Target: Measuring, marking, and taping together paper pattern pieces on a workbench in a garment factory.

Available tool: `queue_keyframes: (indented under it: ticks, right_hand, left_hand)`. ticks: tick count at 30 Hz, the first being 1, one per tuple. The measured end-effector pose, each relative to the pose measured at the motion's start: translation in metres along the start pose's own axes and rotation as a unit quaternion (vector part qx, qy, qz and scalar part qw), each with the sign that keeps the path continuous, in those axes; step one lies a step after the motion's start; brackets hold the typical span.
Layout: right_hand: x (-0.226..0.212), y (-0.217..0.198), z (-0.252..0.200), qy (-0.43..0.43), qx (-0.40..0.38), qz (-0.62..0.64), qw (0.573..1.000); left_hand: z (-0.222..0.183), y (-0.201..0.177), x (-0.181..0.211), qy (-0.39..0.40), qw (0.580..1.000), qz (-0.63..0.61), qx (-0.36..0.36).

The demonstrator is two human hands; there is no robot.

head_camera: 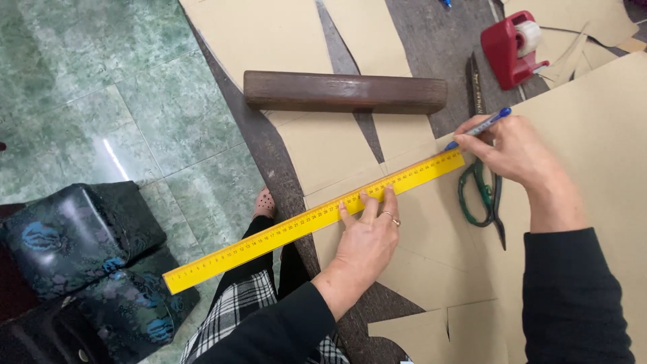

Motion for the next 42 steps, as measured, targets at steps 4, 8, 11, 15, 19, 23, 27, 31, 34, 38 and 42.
queue_keyframes:
  ticks: [4, 8, 11, 15, 19, 23, 27, 31, 34, 38, 42]
  right_hand:
    - [0.008, 0.002, -0.001, -0.082, 0.071, -0.086, 0.990]
    - [-0.001, 0.002, -0.042, -0.125, 0.172, 0.059, 0.975]
    - [0.000, 0.014, -0.080, -0.063, 0.217, 0.156, 0.962]
    - [0.012, 0.040, -0.127, -0.020, 0.276, 0.285, 0.918]
    - [0.007, 0.065, -0.160, -0.002, 0.303, 0.318, 0.898]
    - [-0.029, 0.070, -0.183, 0.013, 0.343, 0.338, 0.877]
    - [-0.032, 0.089, -0.202, -0.112, 0.367, 0.243, 0.891]
    - [-0.045, 0.114, -0.217, -0.177, 0.312, 0.167, 0.918]
    - [-0.065, 0.116, -0.228, -0.191, 0.267, 0.183, 0.927]
    - [-0.075, 0.126, -0.237, -0.183, 0.277, 0.149, 0.931]
    - [-0.076, 0.134, -0.231, -0.132, 0.324, 0.148, 0.925]
  left_hand:
    - [0.000, -0.001, -0.002, 0.011, 1.000, -0.004, -0.017]
    - [-0.016, -0.009, -0.030, 0.083, 0.990, -0.010, -0.112]
    - [-0.048, -0.021, -0.073, 0.023, 0.955, -0.290, 0.049]
    - [-0.110, -0.049, -0.141, -0.065, 0.963, -0.238, 0.106]
    - [-0.183, 0.010, -0.194, -0.202, 0.958, -0.165, -0.118]
    - [-0.192, 0.002, -0.214, -0.192, 0.947, -0.252, -0.052]
    - [-0.181, -0.022, -0.222, -0.116, 0.964, -0.236, -0.029]
    - [-0.151, -0.039, -0.219, 0.026, 0.969, -0.245, -0.033]
    - [-0.118, -0.042, -0.203, 0.107, 0.962, -0.245, -0.055]
    - [-0.062, -0.053, -0.168, 0.164, 0.947, -0.262, -0.083]
    - [-0.020, -0.049, -0.140, 0.263, 0.923, -0.274, -0.057]
Point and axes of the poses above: each hand's wrist, its own z-axis towards the middle knuckle, its own y-axis out of the palm, x = y × z, the point moved 4 cm from there along z, towards the middle knuckle, and after that the axes turned 9 degrees about x, right-handed, at the moved point
